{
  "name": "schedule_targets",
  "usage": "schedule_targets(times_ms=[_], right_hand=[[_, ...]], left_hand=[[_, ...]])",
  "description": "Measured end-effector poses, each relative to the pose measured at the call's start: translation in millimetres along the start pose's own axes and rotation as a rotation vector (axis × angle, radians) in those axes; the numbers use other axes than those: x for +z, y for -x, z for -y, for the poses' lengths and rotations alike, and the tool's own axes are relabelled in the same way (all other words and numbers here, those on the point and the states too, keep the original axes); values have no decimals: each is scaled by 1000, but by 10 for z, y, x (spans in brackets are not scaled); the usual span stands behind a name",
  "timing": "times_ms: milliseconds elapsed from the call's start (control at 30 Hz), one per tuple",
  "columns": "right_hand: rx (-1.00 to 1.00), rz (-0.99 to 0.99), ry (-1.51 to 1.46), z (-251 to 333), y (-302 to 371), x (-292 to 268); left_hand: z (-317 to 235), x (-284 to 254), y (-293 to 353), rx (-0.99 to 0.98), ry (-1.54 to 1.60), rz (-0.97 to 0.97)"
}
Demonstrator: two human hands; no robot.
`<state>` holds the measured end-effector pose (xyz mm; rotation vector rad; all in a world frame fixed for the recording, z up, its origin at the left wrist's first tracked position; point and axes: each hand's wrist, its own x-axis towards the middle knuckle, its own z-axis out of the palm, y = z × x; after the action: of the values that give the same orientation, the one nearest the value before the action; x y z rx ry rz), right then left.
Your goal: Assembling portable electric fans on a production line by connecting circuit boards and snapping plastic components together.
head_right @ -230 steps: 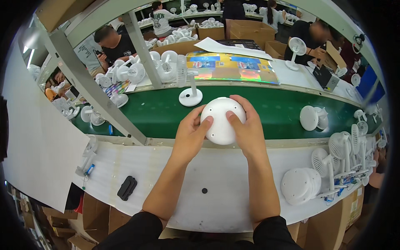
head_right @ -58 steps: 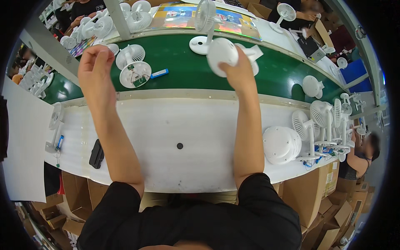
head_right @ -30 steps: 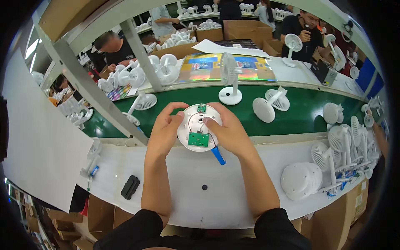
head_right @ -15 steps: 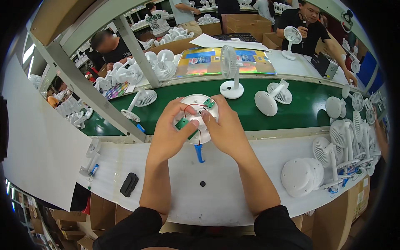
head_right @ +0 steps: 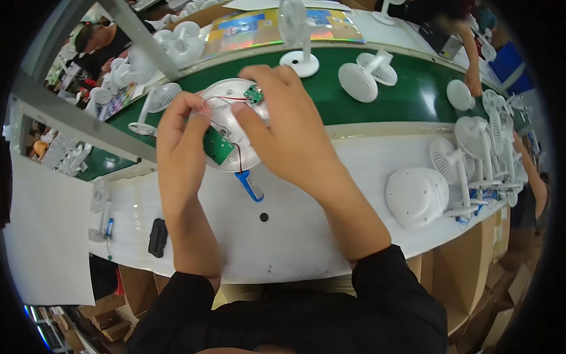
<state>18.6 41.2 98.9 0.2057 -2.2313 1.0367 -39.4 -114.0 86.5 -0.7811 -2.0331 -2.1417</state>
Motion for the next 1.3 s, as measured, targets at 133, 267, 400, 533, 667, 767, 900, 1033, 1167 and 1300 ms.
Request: schedule_targets(times_ms=[133,267,400,533,667,767,900,1033,1167,1300], right_hand=[[-12,-7,-30,-164,-159,71],[14,23,-110,-214,-151,45],[59,72,-215,-247,-161,31],[89,92,-307,-268,-163,10],[61,45,-165,-208,-172,-14],[69,23,-152,-247,-167,-38],[37,-24,-117,-281,-163,-25],[-74,-95,-50,-286,-168,6],[24,72,-108,-328,-158,-43],[-21,27,-75,-349,-212,-147]], left_hand=[[2,139,-106,-60,-50,-43],[24,209,-97,-56,-52,-69],[53,229,-81,-42,-19,-72],[81,260,-65,-48,31,-25],[96,335,-59,-6,43,-45],[104,344,-73,12,28,-10],[154,325,-110,32,21,32],[240,302,-144,33,40,52],[269,280,-145,-12,95,125],[120,271,-153,-115,173,252]])
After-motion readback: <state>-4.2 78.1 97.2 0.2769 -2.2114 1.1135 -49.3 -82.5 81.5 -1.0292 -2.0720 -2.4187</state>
